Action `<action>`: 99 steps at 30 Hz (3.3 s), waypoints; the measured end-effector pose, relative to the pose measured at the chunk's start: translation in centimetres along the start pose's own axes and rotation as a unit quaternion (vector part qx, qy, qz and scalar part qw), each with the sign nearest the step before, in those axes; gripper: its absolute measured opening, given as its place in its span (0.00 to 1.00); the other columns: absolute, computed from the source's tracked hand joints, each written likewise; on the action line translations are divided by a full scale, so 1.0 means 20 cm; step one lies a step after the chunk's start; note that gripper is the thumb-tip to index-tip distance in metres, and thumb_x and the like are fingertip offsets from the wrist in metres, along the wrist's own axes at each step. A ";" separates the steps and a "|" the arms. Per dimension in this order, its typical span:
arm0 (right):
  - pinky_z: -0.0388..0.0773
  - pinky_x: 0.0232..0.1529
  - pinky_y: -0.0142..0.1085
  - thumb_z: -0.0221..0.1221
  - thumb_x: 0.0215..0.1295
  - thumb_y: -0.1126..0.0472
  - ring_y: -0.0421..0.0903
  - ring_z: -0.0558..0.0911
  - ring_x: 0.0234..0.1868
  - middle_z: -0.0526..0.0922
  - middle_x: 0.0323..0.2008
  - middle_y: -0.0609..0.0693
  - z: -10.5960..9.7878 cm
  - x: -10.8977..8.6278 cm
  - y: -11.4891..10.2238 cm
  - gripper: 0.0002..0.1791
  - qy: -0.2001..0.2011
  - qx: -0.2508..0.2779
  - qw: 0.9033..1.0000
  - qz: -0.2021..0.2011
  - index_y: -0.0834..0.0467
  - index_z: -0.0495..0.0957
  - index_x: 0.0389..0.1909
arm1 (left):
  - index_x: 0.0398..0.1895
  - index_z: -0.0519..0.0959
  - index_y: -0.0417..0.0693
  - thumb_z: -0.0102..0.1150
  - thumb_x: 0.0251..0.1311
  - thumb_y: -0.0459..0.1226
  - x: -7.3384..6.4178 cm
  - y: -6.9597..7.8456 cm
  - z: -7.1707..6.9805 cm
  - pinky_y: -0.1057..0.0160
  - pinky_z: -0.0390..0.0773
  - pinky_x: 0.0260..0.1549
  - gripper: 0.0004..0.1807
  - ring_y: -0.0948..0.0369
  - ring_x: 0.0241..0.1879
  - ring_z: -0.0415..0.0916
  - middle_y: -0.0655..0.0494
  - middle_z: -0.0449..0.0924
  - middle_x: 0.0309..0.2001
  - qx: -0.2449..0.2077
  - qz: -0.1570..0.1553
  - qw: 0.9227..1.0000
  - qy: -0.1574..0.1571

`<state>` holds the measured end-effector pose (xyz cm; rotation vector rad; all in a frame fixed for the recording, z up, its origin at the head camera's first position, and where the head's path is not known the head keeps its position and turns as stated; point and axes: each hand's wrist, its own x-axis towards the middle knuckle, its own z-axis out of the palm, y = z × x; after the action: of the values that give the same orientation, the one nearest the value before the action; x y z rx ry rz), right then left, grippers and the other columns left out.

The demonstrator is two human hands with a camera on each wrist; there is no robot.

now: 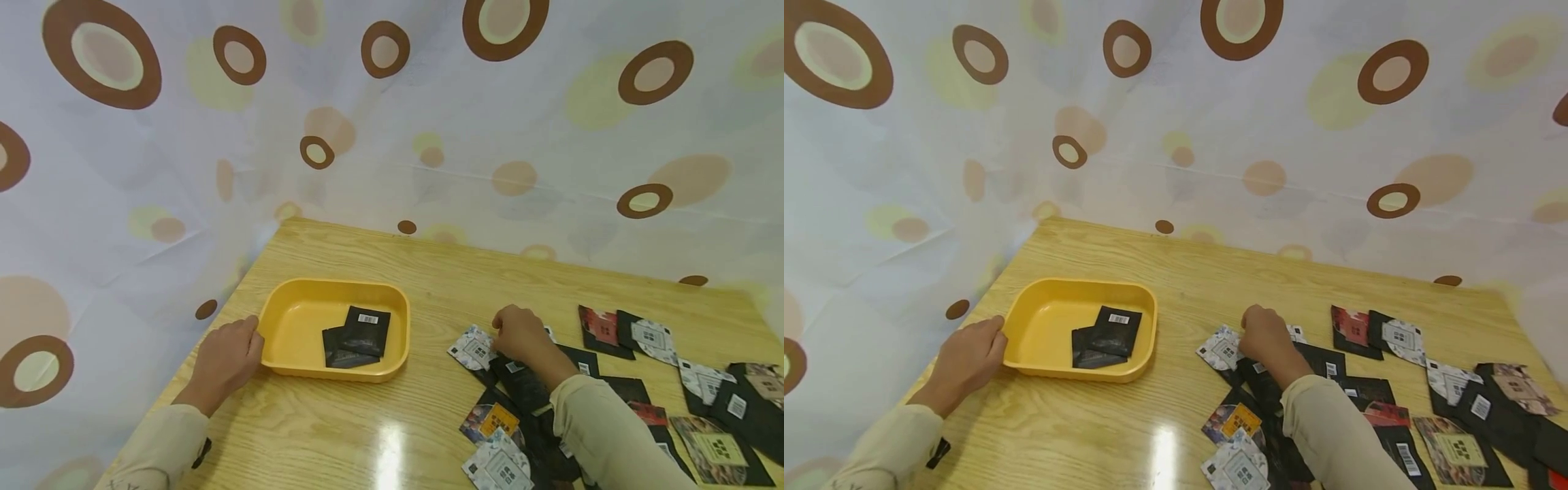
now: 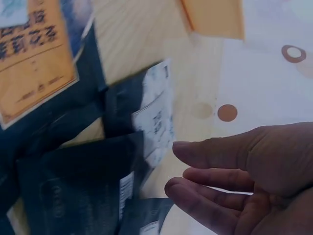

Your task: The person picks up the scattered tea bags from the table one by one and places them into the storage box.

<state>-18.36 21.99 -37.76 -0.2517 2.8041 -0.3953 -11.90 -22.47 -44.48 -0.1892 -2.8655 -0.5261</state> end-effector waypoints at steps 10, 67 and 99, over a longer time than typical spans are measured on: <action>0.81 0.38 0.46 0.72 0.53 0.61 0.49 0.82 0.33 0.83 0.40 0.62 0.07 0.03 0.05 0.30 -0.007 0.029 1.000 -0.009 0.72 0.76 0.54 | 0.21 0.60 0.48 0.38 0.67 0.32 0.00 -0.01 0.01 0.64 0.55 0.23 0.14 0.61 0.17 0.52 0.56 0.54 0.17 -0.005 -0.004 1.000 0.004; 0.85 0.45 0.36 0.54 0.71 0.68 0.38 0.84 0.37 0.83 0.45 0.60 -0.10 0.10 -0.35 0.17 -0.008 0.415 0.910 -0.027 0.72 0.73 0.57 | 0.20 0.61 0.48 0.38 0.68 0.33 0.00 0.00 0.01 0.65 0.56 0.23 0.15 0.61 0.17 0.52 0.57 0.56 0.17 0.004 -0.012 1.000 -0.005; 0.70 0.29 0.33 0.48 0.56 0.76 0.43 0.71 0.27 0.76 0.25 0.53 0.34 0.28 -0.76 0.07 0.048 0.364 0.930 -0.033 0.70 0.75 0.33 | 0.18 0.61 0.49 0.39 0.68 0.33 0.02 0.04 0.05 0.65 0.55 0.22 0.17 0.61 0.17 0.51 0.57 0.55 0.16 -0.011 -0.015 1.000 -0.012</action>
<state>-19.46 4.75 -41.06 -0.1550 2.5177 -1.4386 -12.34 -21.34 -45.12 -0.1585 -2.8909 -0.5657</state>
